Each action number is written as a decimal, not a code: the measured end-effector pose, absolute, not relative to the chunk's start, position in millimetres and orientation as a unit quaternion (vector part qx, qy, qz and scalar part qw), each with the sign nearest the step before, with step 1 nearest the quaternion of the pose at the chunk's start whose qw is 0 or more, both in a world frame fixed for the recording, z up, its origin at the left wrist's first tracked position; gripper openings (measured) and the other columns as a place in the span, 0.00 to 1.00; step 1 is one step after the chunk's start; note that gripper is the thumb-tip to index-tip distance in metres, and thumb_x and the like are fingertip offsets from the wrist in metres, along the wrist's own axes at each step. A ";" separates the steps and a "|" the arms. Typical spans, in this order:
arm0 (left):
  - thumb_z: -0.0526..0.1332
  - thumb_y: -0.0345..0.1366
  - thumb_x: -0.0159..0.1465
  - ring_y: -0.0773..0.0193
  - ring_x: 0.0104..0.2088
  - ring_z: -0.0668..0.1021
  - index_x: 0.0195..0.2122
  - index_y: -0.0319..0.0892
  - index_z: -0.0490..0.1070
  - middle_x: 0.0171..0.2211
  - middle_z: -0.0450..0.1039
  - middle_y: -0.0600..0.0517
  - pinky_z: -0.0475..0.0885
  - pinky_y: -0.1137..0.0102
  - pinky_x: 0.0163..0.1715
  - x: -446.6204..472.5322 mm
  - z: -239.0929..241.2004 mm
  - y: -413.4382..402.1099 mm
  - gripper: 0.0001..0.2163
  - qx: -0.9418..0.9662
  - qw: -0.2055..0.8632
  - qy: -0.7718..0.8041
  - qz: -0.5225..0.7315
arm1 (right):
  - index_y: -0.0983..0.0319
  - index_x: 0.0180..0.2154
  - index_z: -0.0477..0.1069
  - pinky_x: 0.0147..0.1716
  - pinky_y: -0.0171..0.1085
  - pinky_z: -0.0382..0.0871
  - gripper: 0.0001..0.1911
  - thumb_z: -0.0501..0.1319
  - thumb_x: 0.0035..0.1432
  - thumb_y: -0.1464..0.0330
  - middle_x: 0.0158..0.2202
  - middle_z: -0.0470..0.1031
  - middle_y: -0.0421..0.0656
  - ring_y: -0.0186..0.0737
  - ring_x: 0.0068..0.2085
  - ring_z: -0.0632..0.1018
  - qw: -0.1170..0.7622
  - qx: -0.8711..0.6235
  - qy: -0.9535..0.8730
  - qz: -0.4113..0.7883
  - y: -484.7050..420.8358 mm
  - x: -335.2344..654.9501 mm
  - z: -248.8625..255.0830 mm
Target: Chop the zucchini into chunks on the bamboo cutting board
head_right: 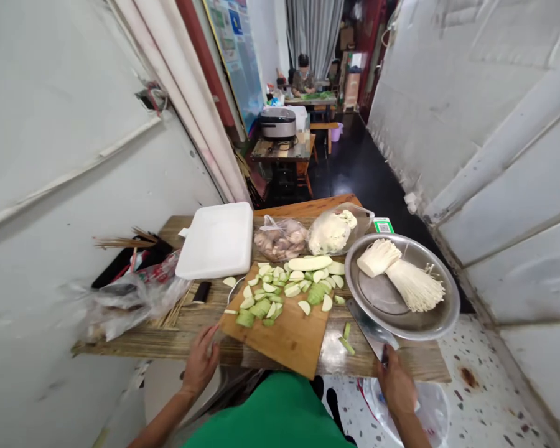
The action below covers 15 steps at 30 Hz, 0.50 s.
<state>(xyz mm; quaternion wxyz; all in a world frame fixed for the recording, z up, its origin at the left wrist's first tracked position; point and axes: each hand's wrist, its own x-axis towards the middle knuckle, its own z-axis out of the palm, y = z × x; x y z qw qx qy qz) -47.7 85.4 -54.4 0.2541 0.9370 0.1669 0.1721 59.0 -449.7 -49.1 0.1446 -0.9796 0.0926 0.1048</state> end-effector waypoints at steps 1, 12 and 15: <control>0.50 0.38 0.68 0.50 0.58 0.77 0.58 0.46 0.72 0.57 0.74 0.43 0.74 0.51 0.60 -57.0 -57.7 83.8 0.20 0.932 0.260 0.180 0.175 | 0.63 0.58 0.68 0.43 0.43 0.72 0.23 0.50 0.67 0.61 0.47 0.81 0.53 0.51 0.46 0.82 0.132 -0.982 0.083 0.106 -451.6 61.8 -48.6; 0.51 0.35 0.63 0.50 0.56 0.79 0.55 0.43 0.76 0.54 0.77 0.42 0.75 0.52 0.59 -122.4 -97.3 63.4 0.22 0.927 0.259 0.240 0.126 | 0.68 0.55 0.73 0.48 0.57 0.71 0.27 0.46 0.67 0.61 0.53 0.77 0.61 0.63 0.53 0.77 0.046 -0.992 0.059 0.099 -457.9 75.1 -38.1; 0.51 0.32 0.63 0.53 0.56 0.79 0.55 0.44 0.76 0.55 0.77 0.44 0.75 0.54 0.60 -118.4 -88.8 65.0 0.22 0.935 0.244 0.234 0.111 | 0.66 0.58 0.71 0.49 0.61 0.71 0.31 0.46 0.65 0.56 0.54 0.76 0.62 0.68 0.52 0.77 0.062 -0.994 0.058 0.066 -465.8 75.8 -40.1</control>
